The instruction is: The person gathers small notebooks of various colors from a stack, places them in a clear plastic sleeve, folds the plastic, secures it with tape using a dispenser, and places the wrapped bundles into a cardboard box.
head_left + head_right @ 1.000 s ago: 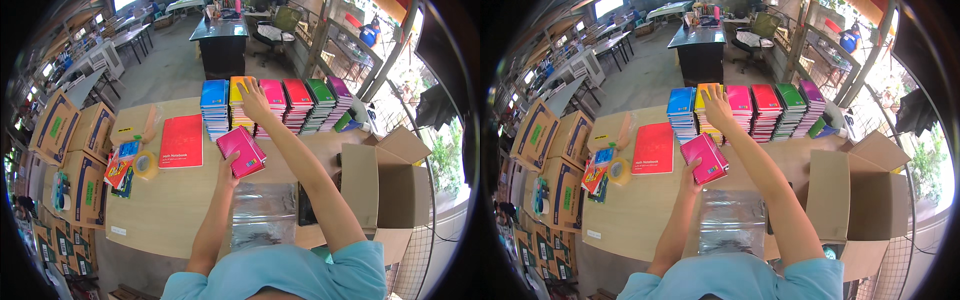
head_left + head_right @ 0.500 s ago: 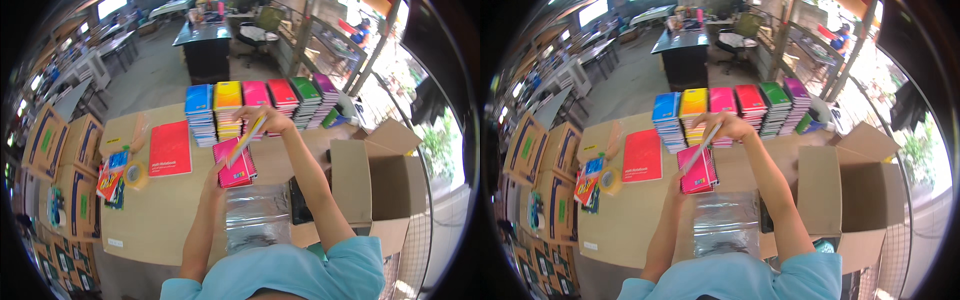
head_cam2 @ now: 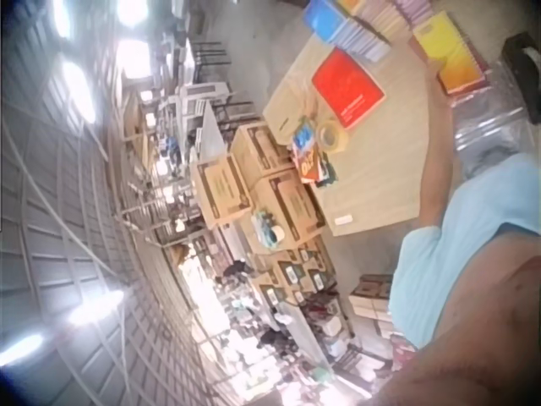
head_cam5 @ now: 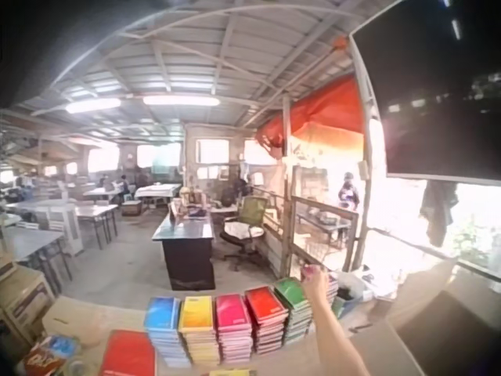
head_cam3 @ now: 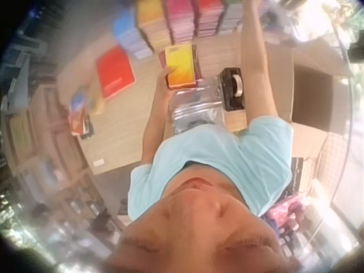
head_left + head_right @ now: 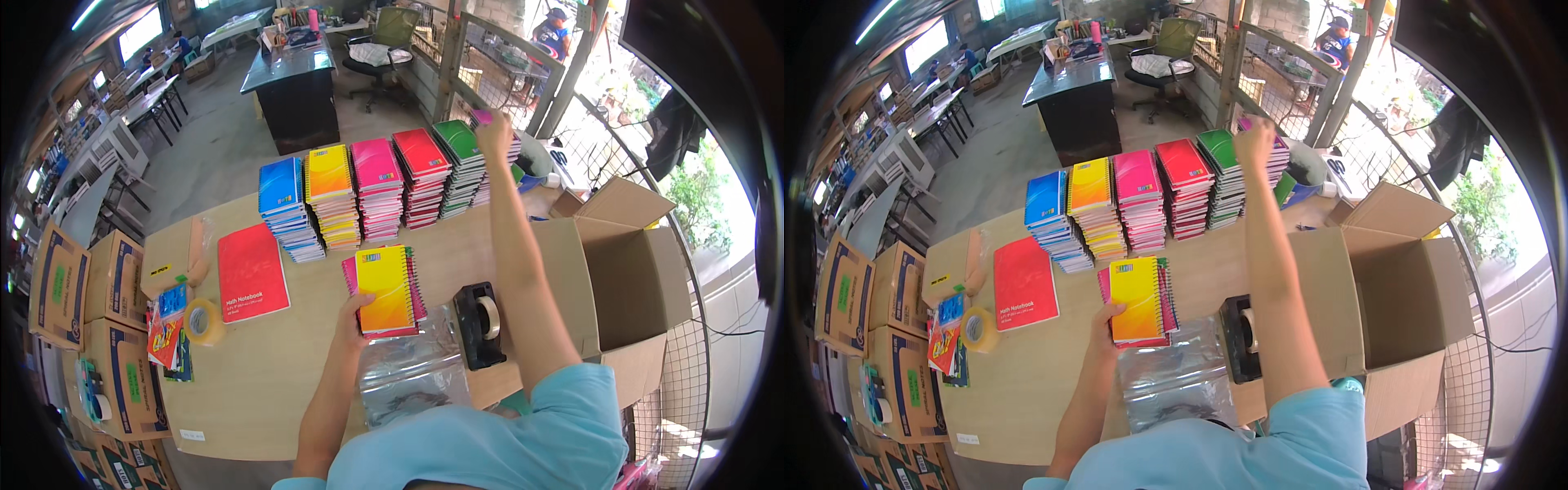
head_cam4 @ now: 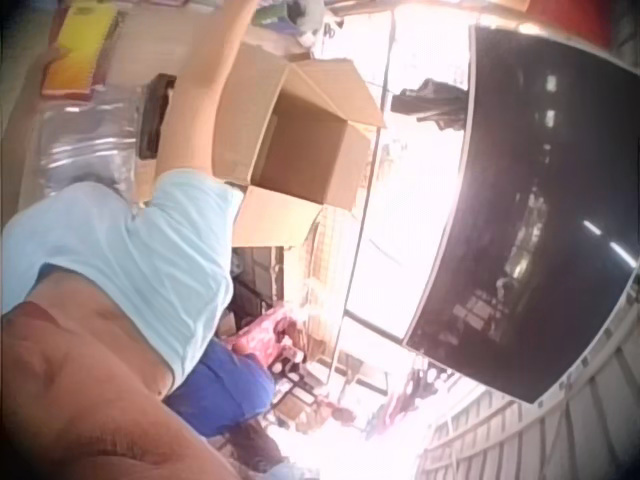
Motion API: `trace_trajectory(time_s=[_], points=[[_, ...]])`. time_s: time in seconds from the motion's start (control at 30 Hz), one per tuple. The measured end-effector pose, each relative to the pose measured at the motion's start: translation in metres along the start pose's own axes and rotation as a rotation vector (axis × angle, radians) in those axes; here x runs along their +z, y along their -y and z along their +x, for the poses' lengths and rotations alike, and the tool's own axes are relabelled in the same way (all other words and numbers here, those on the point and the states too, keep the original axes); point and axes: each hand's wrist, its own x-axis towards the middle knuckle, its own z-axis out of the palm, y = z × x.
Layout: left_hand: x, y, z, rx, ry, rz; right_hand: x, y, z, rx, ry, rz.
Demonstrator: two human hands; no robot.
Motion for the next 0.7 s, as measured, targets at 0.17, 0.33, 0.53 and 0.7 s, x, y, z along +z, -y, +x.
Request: trace_trajectory(time_s=[0.17,0.33,0.53,0.7], points=[[-0.009,0.002,0.005,0.133,-0.001,0.025,0.033,-0.070,0.035,-0.085,0.558,-0.506],[-0.012,0.009,0.001,0.187,-0.112,0.017,0.022,-0.064,0.028,-0.267,0.587,-0.574],[-0.001,0.034,-0.017,0.332,-0.164,-0.099,-0.036,-0.002,0.014,-0.552,0.149,-0.676],[-0.006,0.050,-0.034,0.515,-0.269,-0.121,-0.101,0.140,-0.055,-0.645,0.590,-0.221]])
